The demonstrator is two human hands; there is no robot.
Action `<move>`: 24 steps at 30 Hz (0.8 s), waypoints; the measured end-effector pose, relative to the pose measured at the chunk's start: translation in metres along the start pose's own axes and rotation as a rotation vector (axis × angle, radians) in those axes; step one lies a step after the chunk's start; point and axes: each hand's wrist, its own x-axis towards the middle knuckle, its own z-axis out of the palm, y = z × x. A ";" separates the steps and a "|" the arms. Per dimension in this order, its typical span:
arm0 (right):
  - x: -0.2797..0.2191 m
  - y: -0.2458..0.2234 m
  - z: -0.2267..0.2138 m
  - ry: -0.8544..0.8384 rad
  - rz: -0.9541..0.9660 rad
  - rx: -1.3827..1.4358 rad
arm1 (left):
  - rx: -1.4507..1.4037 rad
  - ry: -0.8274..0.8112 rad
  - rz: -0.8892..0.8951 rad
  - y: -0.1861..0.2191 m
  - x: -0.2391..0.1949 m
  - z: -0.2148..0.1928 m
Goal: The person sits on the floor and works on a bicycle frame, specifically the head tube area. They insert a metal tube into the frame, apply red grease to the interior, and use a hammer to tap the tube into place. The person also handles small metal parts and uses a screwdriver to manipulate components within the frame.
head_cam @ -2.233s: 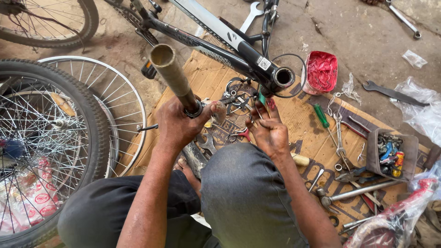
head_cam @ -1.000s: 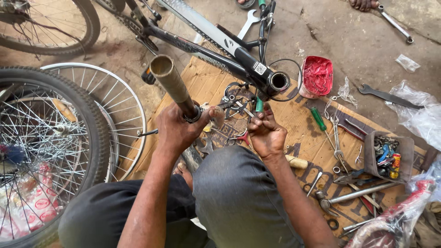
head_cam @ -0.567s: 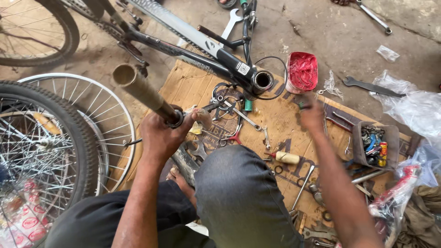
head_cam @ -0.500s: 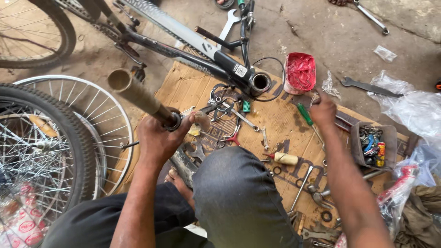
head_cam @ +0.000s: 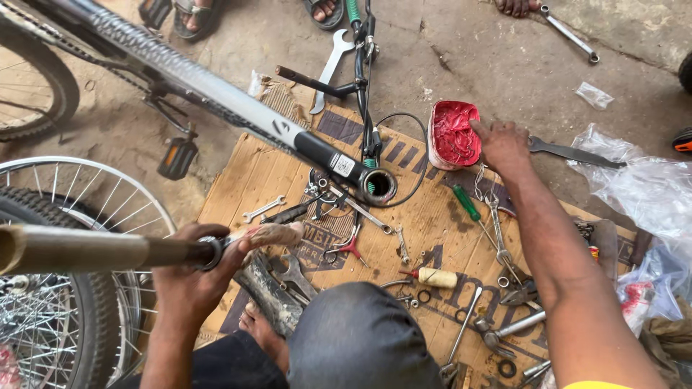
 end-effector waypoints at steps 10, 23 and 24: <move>0.008 -0.012 -0.016 -0.077 -0.087 -0.230 | 0.164 0.024 0.011 -0.006 0.007 0.000; -0.054 -0.018 -0.079 0.049 -0.005 0.563 | -0.036 0.022 -0.035 0.006 0.002 0.002; -0.070 -0.022 -0.099 0.193 -0.023 0.804 | -0.063 0.018 -0.056 0.007 0.001 0.001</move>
